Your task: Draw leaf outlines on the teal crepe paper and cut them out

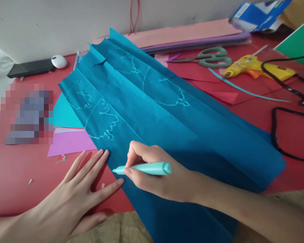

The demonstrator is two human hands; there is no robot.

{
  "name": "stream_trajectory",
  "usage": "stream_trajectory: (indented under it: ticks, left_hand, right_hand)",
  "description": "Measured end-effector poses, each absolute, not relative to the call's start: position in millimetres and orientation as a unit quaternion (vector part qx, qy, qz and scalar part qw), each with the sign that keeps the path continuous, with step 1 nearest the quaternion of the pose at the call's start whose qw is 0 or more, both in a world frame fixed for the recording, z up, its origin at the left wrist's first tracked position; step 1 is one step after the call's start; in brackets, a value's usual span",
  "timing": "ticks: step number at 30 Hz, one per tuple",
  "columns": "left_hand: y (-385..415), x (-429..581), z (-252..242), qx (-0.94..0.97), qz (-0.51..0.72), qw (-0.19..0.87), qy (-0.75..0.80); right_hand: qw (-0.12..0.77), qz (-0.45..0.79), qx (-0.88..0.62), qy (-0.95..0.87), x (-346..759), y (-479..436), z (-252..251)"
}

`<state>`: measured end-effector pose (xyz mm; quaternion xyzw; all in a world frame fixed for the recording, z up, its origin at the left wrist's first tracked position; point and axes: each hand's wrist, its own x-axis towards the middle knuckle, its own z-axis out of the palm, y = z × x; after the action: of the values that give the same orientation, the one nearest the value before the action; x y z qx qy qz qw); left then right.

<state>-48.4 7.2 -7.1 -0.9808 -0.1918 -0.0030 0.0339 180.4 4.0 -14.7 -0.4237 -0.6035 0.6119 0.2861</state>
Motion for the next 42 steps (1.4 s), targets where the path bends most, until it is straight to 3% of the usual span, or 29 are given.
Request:
stream_trajectory:
  ticks: [28, 36, 42]
  left_hand:
    - [5.2, -48.9, -8.7, -0.978, -0.007, 0.006, -0.207]
    - [7.9, -46.5, -5.5, -0.98, 0.005, 0.01, -0.197]
    - [7.5, -45.6, -3.9, -0.981, 0.002, 0.012, -0.194]
  right_hand:
    - [0.268, 0.611, -0.417, -0.617, 180.5, 4.0, -18.7]
    - [0.301, 0.573, -0.436, -0.625, 180.6, 1.9, -22.0]
    - [0.376, 0.534, -0.444, -0.613, 179.1, 2.9, -24.0]
